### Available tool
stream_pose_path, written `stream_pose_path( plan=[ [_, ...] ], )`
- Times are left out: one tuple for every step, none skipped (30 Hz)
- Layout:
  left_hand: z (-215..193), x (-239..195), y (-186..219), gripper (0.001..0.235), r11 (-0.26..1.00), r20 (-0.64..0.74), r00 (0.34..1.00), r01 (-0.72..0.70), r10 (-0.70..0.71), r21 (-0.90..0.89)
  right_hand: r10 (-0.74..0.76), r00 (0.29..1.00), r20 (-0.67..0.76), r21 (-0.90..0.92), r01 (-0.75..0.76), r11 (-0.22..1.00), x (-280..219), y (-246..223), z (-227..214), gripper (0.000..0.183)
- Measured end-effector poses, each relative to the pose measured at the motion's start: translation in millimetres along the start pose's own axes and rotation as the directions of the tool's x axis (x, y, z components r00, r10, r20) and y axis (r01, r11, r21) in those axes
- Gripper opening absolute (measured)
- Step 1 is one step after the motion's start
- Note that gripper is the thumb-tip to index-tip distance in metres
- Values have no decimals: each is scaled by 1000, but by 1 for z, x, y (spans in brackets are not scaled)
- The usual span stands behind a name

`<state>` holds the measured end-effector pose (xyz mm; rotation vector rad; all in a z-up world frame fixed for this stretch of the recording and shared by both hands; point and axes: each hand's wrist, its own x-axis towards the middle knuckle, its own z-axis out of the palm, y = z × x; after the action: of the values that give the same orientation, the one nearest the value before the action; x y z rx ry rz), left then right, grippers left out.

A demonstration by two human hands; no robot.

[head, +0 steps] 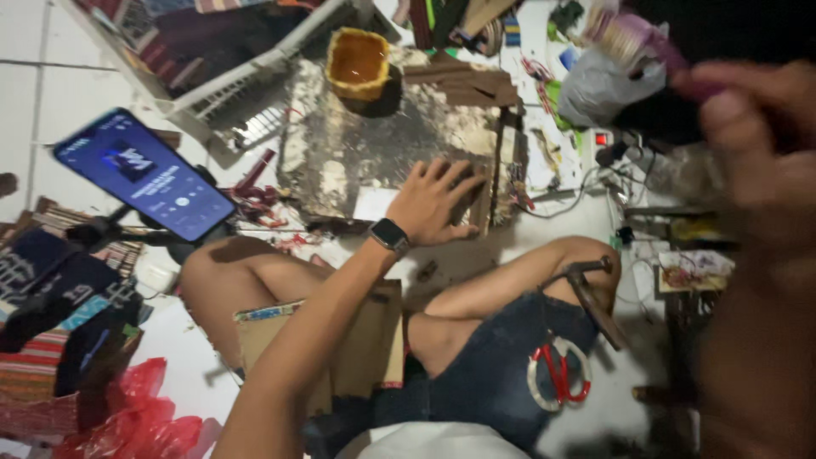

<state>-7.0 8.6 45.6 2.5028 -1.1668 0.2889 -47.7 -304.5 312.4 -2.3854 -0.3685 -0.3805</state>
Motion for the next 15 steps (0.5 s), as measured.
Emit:
stream_pose_path(
  plan=[
    [-1,0,0,83,1000,23,1000,1,-1,22,4,1000,-3,-13,-4,1000,-10,-14,24,22],
    [-1,1,1,83,1000,31,1000,1,-1,5,20,1000,7,-17,-20,1000,-20,-10,31,22],
    [-1,1,1,85,1000,55,998,12,-11,-5,8,1000,14,21,-8,1000,-30,-6,38,17],
    [-1,2,1,86,1000,76,997,22,-22,-10,-7,1000,18,61,6,998,-41,-1,45,12],
    [-3,2,2,86,1000,82,996,23,-21,-21,4,1000,25,59,-5,998,-54,10,54,12],
    [-5,3,2,87,999,107,994,33,-31,-18,49,997,62,80,-54,995,-65,22,63,12],
    [-7,4,2,88,999,133,990,42,-40,-14,93,991,99,100,-103,990,-76,33,73,14],
    [-5,3,1,88,999,139,989,45,-42,-22,101,989,106,99,-111,989,-89,50,82,14],
    [-3,2,1,89,999,110,994,32,-30,-15,123,982,145,118,-140,983,-103,67,92,14],
    [-1,2,-1,90,1000,81,997,16,-16,-5,144,973,181,137,-170,976,-116,83,102,15],
    [-2,3,-1,90,1000,87,996,17,-16,-11,151,971,185,137,-177,975,-119,83,108,15],
    [-2,3,-1,89,1000,54,998,9,-8,-19,143,974,176,130,-168,977,-122,83,115,15],
    [-3,3,0,88,1000,21,1000,1,0,-27,136,976,168,122,-158,980,-125,83,122,15],
    [-3,4,0,88,1000,27,1000,4,-3,-31,141,975,173,124,-164,979,-129,88,127,15],
    [-4,4,1,85,999,20,1000,4,-3,-34,131,974,185,118,-154,981,-132,92,131,15]
  ],
)
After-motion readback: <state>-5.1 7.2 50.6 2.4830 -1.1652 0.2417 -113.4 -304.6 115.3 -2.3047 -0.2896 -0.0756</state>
